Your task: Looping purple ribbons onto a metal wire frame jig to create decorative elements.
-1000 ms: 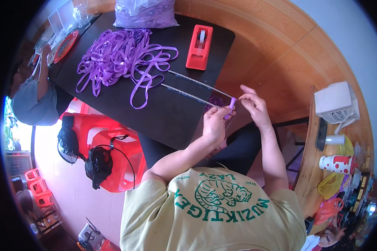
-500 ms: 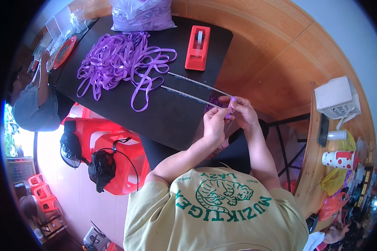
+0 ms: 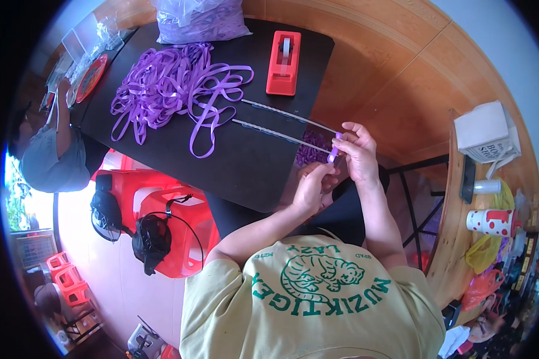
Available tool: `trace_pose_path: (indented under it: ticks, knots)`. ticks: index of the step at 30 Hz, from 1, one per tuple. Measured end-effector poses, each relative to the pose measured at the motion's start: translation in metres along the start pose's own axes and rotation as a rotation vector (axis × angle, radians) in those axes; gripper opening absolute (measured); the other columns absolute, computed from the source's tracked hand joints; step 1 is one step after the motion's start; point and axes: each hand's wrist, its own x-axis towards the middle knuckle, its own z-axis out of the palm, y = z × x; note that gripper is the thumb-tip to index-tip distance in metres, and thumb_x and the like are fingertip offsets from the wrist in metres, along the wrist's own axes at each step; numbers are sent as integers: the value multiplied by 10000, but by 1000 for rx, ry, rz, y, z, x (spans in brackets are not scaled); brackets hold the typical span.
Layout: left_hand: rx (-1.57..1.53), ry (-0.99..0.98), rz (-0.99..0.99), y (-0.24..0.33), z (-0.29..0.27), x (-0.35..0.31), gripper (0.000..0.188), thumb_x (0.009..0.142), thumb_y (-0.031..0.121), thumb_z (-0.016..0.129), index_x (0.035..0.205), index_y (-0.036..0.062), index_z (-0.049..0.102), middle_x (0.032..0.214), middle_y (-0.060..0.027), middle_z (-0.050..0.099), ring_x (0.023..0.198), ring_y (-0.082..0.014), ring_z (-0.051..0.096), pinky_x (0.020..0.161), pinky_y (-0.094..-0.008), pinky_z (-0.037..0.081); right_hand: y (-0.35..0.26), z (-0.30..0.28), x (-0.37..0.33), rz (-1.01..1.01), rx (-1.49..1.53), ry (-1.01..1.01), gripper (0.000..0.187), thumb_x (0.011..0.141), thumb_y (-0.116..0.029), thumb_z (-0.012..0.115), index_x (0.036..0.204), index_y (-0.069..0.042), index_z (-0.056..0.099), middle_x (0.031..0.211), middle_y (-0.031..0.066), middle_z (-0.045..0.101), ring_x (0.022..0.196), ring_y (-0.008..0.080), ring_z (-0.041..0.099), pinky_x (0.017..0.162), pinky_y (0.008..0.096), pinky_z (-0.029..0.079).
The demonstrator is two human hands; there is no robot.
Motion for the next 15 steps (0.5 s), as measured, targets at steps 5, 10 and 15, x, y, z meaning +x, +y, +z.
trace_pose_path:
  ticks: [5,10,15]
  knots:
    - [306,-123,-65,-21,-50,7,147,875,140,557,880,17,637,857,-88,665,707,-124,597,655,-264,485,11,-7,1,-8,62,-10,268,775,97,639,1006,-1,544,806,66,636,679,109,619,619,224,516]
    - [374,-157,-316,-19,-68,-8,112,873,110,585,867,6,627,800,-88,658,603,-116,593,489,-240,486,7,-27,-9,-159,111,181,166,807,81,586,955,5,580,795,97,614,604,157,597,504,297,526]
    - [503,-195,-267,-29,-80,-7,132,871,128,599,841,3,629,679,-68,619,532,-111,571,434,-219,434,21,-57,13,-390,-395,293,166,837,20,638,997,6,594,782,36,608,661,88,572,566,235,473]
